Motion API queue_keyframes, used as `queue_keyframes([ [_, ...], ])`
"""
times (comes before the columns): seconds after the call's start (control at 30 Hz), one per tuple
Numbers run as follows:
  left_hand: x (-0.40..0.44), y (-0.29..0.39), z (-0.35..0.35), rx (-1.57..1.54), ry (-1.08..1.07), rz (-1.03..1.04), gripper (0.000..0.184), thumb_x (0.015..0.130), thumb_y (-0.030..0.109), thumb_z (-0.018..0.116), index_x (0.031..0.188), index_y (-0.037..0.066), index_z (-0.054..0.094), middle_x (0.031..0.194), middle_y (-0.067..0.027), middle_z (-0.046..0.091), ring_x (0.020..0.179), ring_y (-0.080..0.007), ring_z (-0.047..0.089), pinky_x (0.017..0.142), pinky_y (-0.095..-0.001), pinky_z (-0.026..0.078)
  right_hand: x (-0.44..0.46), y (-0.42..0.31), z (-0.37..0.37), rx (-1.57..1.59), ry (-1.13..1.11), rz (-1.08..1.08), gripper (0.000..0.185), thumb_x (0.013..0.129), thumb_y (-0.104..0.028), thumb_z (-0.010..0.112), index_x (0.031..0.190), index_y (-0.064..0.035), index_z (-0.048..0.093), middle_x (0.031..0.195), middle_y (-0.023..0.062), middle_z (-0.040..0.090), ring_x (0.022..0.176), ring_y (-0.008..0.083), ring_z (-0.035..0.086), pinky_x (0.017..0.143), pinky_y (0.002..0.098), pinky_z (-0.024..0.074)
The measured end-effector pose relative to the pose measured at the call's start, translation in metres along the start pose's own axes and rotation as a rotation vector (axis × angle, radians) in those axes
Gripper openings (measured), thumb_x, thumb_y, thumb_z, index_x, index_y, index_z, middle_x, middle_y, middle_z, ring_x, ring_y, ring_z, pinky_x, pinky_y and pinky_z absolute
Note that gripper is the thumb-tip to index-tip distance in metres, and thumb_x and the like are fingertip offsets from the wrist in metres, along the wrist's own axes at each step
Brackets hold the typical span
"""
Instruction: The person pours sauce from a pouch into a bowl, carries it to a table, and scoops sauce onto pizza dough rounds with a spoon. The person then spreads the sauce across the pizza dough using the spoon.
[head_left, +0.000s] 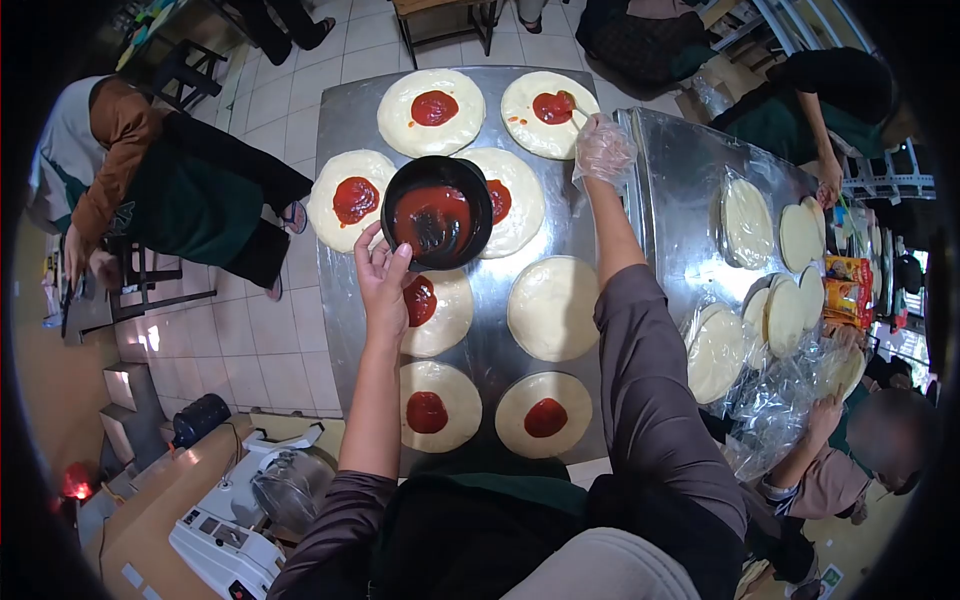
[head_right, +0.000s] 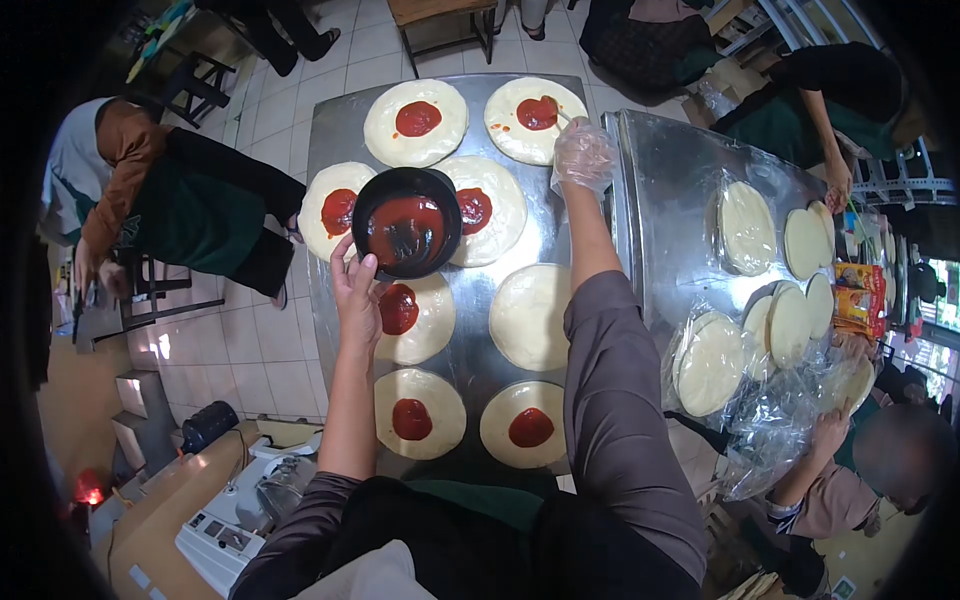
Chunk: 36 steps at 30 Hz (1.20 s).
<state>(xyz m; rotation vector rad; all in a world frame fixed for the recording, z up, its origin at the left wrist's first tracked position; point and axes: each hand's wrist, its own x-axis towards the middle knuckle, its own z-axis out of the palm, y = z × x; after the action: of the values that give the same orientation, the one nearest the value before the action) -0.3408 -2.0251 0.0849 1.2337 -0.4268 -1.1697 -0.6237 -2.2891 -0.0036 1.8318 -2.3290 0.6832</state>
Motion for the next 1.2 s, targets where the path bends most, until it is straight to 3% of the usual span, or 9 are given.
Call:
queue_keyframes([
  [0.17, 0.000, -0.001, 0.008, 0.000, -0.010, -0.053, 0.057, 0.089, 0.016, 0.069, 0.136, 0.012, 0.037, 0.119, -0.0080, 0.057, 0.099, -0.0118, 0.061, 0.073, -0.0238, 0.050, 0.008, 0.020, 0.009, 0.042, -0.070, 0.228, 0.025, 0.089, -0.031, 0.058, 0.087, -0.0116, 0.073, 0.073, 0.0110, 0.067, 0.070, 0.0261, 0.066, 0.063, 0.0416, 0.0513],
  [0.27, -0.001, 0.000, 0.017, -0.004, -0.037, -0.081, 0.060, 0.088, 0.016, 0.071, 0.136, 0.012, 0.036, 0.118, -0.0086, 0.058, 0.098, -0.0116, 0.061, 0.072, -0.0225, 0.049, -0.004, 0.034, -0.032, 0.946, -0.362, 0.782, 0.022, 0.089, -0.024, 0.062, 0.095, -0.0066, 0.074, 0.068, 0.0000, 0.058, 0.058, 0.0188, 0.053, 0.056, 0.0354, 0.0418],
  [0.33, -0.003, 0.003, 0.024, -0.006, -0.074, -0.079, 0.061, 0.087, 0.015, 0.072, 0.137, 0.012, 0.036, 0.118, -0.0094, 0.057, 0.099, -0.0123, 0.061, 0.073, -0.0227, 0.049, -0.039, 0.019, -0.123, 1.187, -0.596, 0.692, 0.021, 0.087, -0.023, 0.066, 0.094, -0.0045, 0.073, 0.066, -0.0066, 0.047, 0.058, 0.0124, 0.041, 0.054, 0.0272, 0.0327],
  [0.4, -0.004, 0.006, 0.028, -0.029, -0.123, -0.068, 0.064, 0.086, 0.013, 0.073, 0.137, 0.010, 0.035, 0.118, -0.0108, 0.057, 0.100, -0.0133, 0.061, 0.075, -0.0234, 0.051, -0.066, 0.022, -0.153, 1.090, -0.698, 0.553, 0.019, 0.090, -0.020, 0.064, 0.093, -0.0046, 0.073, 0.069, -0.0052, 0.053, 0.064, 0.0127, 0.049, 0.059, 0.0276, 0.0393],
  [0.5, -0.009, 0.008, 0.034, -0.009, -0.233, -0.044, 0.064, 0.084, 0.012, 0.074, 0.136, 0.008, 0.038, 0.118, -0.0105, 0.057, 0.103, -0.0144, 0.059, 0.085, -0.0276, 0.051, -0.110, 0.008, -0.187, 0.939, -0.582, -0.023, 0.015, 0.090, -0.016, 0.063, 0.092, -0.0048, 0.073, 0.073, 0.0003, 0.062, 0.069, 0.0189, 0.058, 0.065, 0.0331, 0.0461],
  [0.6, -0.016, 0.008, 0.039, 0.081, -0.339, 0.054, 0.063, 0.082, 0.011, 0.075, 0.135, 0.008, 0.041, 0.117, -0.0091, 0.057, 0.107, -0.0157, 0.056, 0.094, -0.0310, 0.047, -0.127, -0.002, -0.214, 0.485, -0.135, -0.516, 0.011, 0.088, -0.013, 0.065, 0.091, -0.0047, 0.072, 0.079, 0.0105, 0.066, 0.075, 0.0280, 0.063, 0.070, 0.0405, 0.0487],
  [0.63, -0.021, 0.009, 0.041, 0.073, -0.359, 0.047, 0.063, 0.081, 0.011, 0.075, 0.135, 0.008, 0.042, 0.117, -0.0088, 0.057, 0.108, -0.0159, 0.056, 0.096, -0.0314, 0.046, -0.130, -0.003, -0.222, 0.522, -0.183, -0.537, 0.008, 0.086, -0.012, 0.066, 0.089, -0.0075, 0.072, 0.080, 0.0142, 0.066, 0.076, 0.0330, 0.062, 0.070, 0.0425, 0.0480],
  [0.9, -0.068, 0.031, 0.044, 0.107, -0.489, 0.080, 0.066, 0.079, 0.011, 0.076, 0.135, 0.008, 0.042, 0.119, -0.0083, 0.057, 0.109, -0.0165, 0.055, 0.099, -0.0322, 0.044, -0.132, -0.015, -0.295, 0.480, -0.187, -0.855, 0.007, 0.082, -0.015, 0.069, 0.086, -0.0099, 0.071, 0.076, 0.0084, 0.066, 0.072, 0.0280, 0.060, 0.067, 0.0404, 0.0472],
  [1.2, -0.124, 0.062, 0.029, 0.135, -0.528, 0.132, 0.066, 0.078, 0.008, 0.076, 0.135, 0.008, 0.043, 0.119, -0.0086, 0.056, 0.108, -0.0167, 0.056, 0.098, -0.0325, 0.046, -0.166, 0.002, -0.348, 0.497, -0.144, -0.927, 0.004, 0.082, -0.015, 0.071, 0.085, -0.0128, 0.070, 0.070, 0.0070, 0.062, 0.067, 0.0285, 0.059, 0.065, 0.0400, 0.0474],
])
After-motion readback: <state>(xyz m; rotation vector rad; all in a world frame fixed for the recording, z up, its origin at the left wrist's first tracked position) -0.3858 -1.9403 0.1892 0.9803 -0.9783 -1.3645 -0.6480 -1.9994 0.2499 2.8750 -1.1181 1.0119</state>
